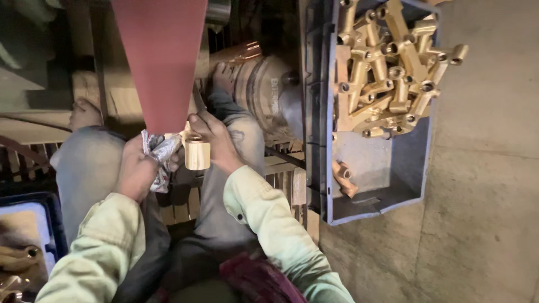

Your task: The person sits on the floor and uses a belt sander to polish brass metal parts. They hold each part with a cloth, press it against the moving belt, and then place the finished part into a blue crate.

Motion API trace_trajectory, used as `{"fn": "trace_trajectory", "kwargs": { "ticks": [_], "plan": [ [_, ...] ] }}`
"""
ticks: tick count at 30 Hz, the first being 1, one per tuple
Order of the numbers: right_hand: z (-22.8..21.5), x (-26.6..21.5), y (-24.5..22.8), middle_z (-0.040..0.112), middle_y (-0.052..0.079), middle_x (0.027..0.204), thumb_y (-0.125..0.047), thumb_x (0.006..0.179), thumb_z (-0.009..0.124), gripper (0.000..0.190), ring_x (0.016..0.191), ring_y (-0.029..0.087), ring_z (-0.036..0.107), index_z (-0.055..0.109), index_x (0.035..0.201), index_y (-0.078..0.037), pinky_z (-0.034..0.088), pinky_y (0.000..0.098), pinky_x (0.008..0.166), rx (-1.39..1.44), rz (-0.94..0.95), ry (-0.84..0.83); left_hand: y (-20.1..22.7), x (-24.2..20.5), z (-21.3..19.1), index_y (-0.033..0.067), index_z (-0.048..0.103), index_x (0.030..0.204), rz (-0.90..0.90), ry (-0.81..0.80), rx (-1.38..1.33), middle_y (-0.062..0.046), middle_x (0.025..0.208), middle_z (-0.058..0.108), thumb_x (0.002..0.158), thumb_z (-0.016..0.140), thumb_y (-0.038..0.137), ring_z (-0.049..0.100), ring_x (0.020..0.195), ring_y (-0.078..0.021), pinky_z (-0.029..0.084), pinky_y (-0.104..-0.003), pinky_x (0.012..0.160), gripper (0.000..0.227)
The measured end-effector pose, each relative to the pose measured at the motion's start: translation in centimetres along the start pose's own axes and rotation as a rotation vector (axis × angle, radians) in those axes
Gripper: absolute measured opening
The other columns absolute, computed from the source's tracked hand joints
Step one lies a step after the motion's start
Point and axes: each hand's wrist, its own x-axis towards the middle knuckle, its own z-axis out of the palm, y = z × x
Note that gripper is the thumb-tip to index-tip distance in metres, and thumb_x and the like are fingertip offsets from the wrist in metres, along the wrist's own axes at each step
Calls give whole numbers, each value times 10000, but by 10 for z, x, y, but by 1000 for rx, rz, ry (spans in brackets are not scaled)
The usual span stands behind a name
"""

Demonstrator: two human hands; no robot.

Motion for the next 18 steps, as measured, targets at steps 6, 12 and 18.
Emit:
{"fn": "trace_trajectory", "kwargs": {
  "ticks": [6,12,18],
  "plan": [
    [-9,-28,-27,602,65,939,-444,1077,573,390,896,165,553,596,1057,-55,486,318,822,-187,-199,-17,12,-22,5,-4,667,1235,87,1,167,-153,908,684,986,650,58,647,730,-232,520,-357,649,257],
    [-24,-183,-22,578,176,1123,-339,1009,635,740,807,239,661,290,1627,-120,590,422,736,705,251,-390,-18,-114,6,27,617,1298,480,-91,733,-243,1044,701,735,723,83,694,1005,-397,527,-429,873,575],
    [-30,-228,-30,523,147,1261,-37,905,720,958,841,173,578,240,1732,-84,522,308,739,718,287,-488,-33,-158,-25,35,643,1354,129,262,658,-189,1079,682,962,730,251,671,896,-329,517,-401,803,456]
  ]
}}
